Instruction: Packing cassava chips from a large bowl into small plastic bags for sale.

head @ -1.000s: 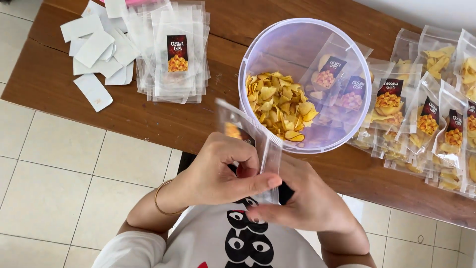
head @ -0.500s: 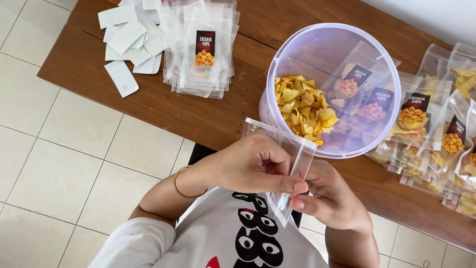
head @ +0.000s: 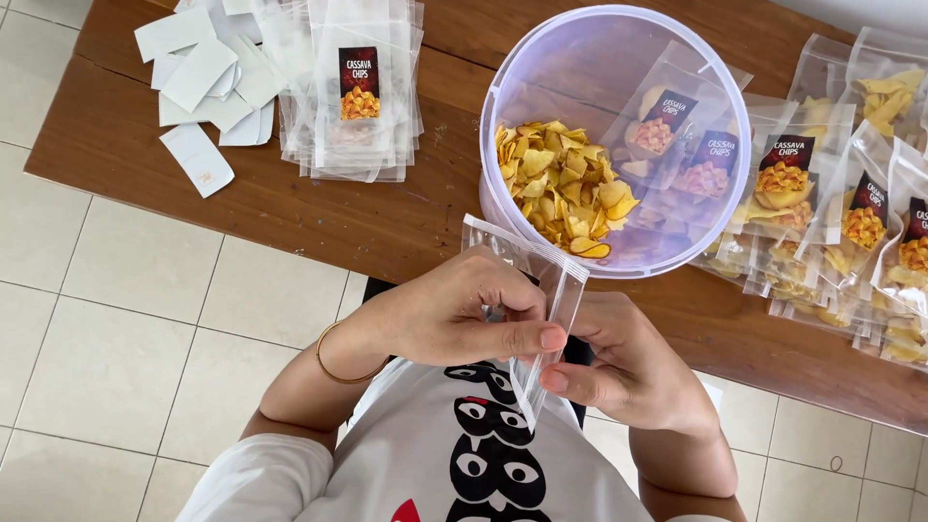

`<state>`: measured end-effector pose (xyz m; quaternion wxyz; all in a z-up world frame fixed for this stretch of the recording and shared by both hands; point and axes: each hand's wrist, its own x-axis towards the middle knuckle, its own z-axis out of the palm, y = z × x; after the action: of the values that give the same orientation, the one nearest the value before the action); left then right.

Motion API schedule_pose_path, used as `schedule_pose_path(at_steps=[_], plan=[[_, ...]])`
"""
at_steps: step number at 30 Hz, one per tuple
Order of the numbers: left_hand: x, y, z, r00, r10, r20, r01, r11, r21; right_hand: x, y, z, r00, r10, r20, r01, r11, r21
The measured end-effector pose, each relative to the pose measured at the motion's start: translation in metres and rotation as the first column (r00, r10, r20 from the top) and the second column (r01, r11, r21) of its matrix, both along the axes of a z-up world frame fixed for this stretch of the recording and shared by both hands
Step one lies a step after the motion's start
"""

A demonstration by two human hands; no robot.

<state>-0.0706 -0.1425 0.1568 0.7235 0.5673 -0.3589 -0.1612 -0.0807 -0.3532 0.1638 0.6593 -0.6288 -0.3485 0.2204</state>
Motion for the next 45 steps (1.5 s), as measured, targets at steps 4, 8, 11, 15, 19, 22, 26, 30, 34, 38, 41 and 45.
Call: schedule_pose_path(at_steps=[4,8,11,15,19,22,26,30,34,38,41,45], plan=[[-0.002,-0.001,-0.001,1.000,0.000,-0.020,0.000,1.000,-0.011,0.001,0.003,0.006,0.999,0.033,0.010,-0.034,0.999,0.023],[-0.003,-0.002,0.002,0.999,0.054,-0.002,-0.054,0.999,-0.003,-0.002,-0.009,-0.002,0.997,0.079,0.010,-0.078,0.995,-0.067],[-0.004,-0.002,0.001,0.998,0.057,-0.006,-0.057,0.998,-0.004,-0.003,-0.015,-0.010,0.996,0.085,0.019,-0.083,0.993,-0.079],[-0.002,-0.003,-0.005,1.000,0.029,0.011,-0.028,1.000,-0.009,0.000,-0.010,0.003,0.995,0.101,-0.013,-0.101,0.992,-0.074],[-0.006,-0.006,-0.010,1.000,0.013,0.005,-0.013,1.000,-0.008,-0.002,-0.006,0.005,0.997,0.065,0.030,-0.062,0.993,-0.098],[-0.013,-0.009,-0.010,0.982,0.162,0.099,-0.168,0.985,0.046,-0.005,0.004,0.001,0.990,-0.045,0.132,0.064,0.987,-0.144],[-0.023,-0.003,-0.012,0.715,0.383,0.585,-0.606,0.757,0.244,-0.016,0.015,-0.022,0.842,-0.220,0.492,0.405,0.860,-0.309],[-0.043,0.010,-0.021,0.544,0.378,0.749,-0.787,0.541,0.298,-0.026,0.023,-0.027,0.643,-0.278,0.714,0.583,0.782,-0.221],[-0.051,0.009,-0.014,0.481,0.395,0.783,-0.823,0.511,0.248,-0.031,0.025,-0.025,0.586,-0.280,0.760,0.608,0.772,-0.184],[-0.054,0.007,-0.024,0.423,0.414,0.806,-0.839,0.514,0.176,-0.025,0.012,-0.021,0.517,-0.316,0.796,0.679,0.717,-0.156],[-0.057,0.005,-0.010,0.420,0.409,0.810,-0.836,0.521,0.170,-0.028,0.012,0.002,0.508,-0.325,0.798,0.704,0.691,-0.167],[-0.051,0.003,0.025,0.454,0.454,0.767,-0.735,0.677,0.035,-0.031,0.015,0.045,0.777,-0.269,0.569,0.496,0.819,-0.290]])
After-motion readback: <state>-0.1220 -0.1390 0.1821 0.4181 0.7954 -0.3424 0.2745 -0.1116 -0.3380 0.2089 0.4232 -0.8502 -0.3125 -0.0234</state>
